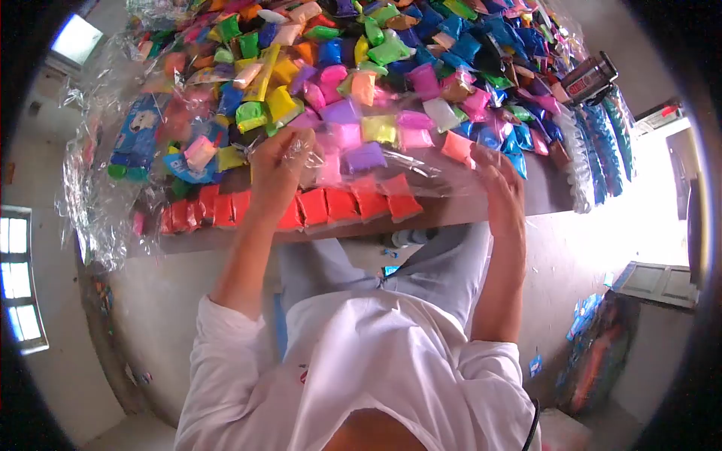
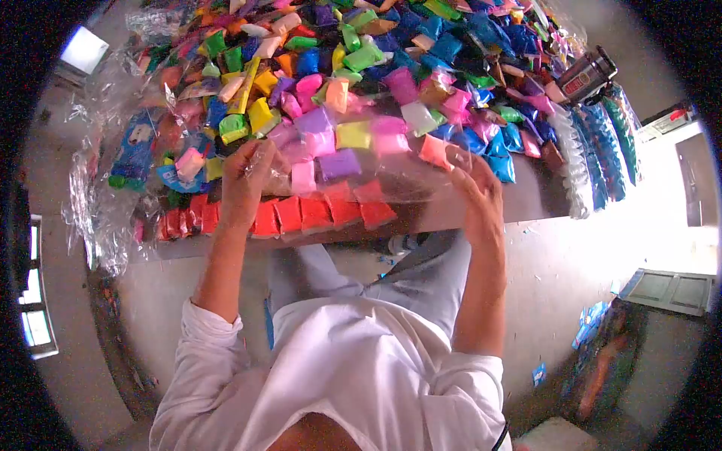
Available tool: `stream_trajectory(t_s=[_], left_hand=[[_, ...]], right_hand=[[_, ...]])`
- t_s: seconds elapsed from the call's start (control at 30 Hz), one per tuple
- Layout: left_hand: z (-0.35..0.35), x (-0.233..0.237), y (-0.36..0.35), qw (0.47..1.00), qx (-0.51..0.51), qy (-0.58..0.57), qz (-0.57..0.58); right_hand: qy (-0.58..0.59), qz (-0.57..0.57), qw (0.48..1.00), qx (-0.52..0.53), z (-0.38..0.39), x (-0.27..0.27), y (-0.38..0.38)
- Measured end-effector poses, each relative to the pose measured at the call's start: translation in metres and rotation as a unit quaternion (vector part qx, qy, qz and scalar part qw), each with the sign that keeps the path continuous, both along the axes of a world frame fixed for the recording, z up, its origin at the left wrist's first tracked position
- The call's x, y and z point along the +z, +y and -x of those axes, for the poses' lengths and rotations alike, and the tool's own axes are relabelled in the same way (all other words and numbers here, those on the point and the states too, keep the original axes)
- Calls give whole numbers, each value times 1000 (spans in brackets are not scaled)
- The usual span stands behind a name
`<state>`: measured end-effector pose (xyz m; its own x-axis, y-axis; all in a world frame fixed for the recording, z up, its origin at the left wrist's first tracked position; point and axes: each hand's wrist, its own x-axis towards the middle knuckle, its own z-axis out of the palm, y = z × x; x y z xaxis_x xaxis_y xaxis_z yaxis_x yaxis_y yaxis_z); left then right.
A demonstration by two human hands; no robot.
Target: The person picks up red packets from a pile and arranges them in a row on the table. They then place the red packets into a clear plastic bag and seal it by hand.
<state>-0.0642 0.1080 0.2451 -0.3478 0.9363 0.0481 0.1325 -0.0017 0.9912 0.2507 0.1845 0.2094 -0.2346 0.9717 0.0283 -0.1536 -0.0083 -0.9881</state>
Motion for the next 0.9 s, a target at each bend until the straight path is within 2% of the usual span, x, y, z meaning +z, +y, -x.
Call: stream_trajectory(t_s=[0.07, 0.1, 0.17, 0.2, 0.27, 0.3, 0.37, 0.4, 0.47, 0.53, 0.6, 0.63, 0.7, 0.83, 0.9], left_hand=[[0, -5, 1, 1000, -11, 7, -8], [0, -5, 1, 1000, -12, 8, -6], [-3, -4, 2, 998, 1, 52, -33], [-3, -4, 2, 998, 1, 52, -32], [-2, -4, 3, 996, 7, 78, -38], [0, -7, 4, 996, 9, 79, -37], [6, -15, 4, 993, -24, 117, -6], [7, -14, 3, 993, -22, 118, -5], [5, -11, 1, 991, -29, 122, 50], [4, -9, 1, 989, -28, 140, 30], [3, -11, 1, 987, -29, 156, 11], [3, -12, 2, 991, -28, 129, 21], [4, -15, 5, 994, -27, 99, 30], [3, -20, 8, 990, -53, 127, 10], [4, -20, 9, 987, -61, 146, 4]], right_hand=[[-143, -19, 989, -44, 1, 5, 4], [-142, -17, 989, -45, 1, 7, 7], [-374, -112, 920, -43, 0, 9, 11], [-374, -110, 920, -42, 1, 9, 10], [-370, -227, 891, -132, 9, 10, 9], [-369, -227, 892, -130, 11, 11, 8], [-384, -299, 849, -204, 14, 15, 5], [-371, -303, 855, -201, 14, 17, 3], [-382, -277, 859, -197, 14, 22, -3], [-396, -250, 862, -195, 12, 26, -4], [-361, -255, 889, -119, 6, 29, -2], [-362, -255, 889, -119, 4, 30, 0], [-356, -195, 912, -57, 2, 31, 3], [-364, -173, 914, -46, 3, 27, 8], [-440, -118, 889, -42, 5, 34, 10]])
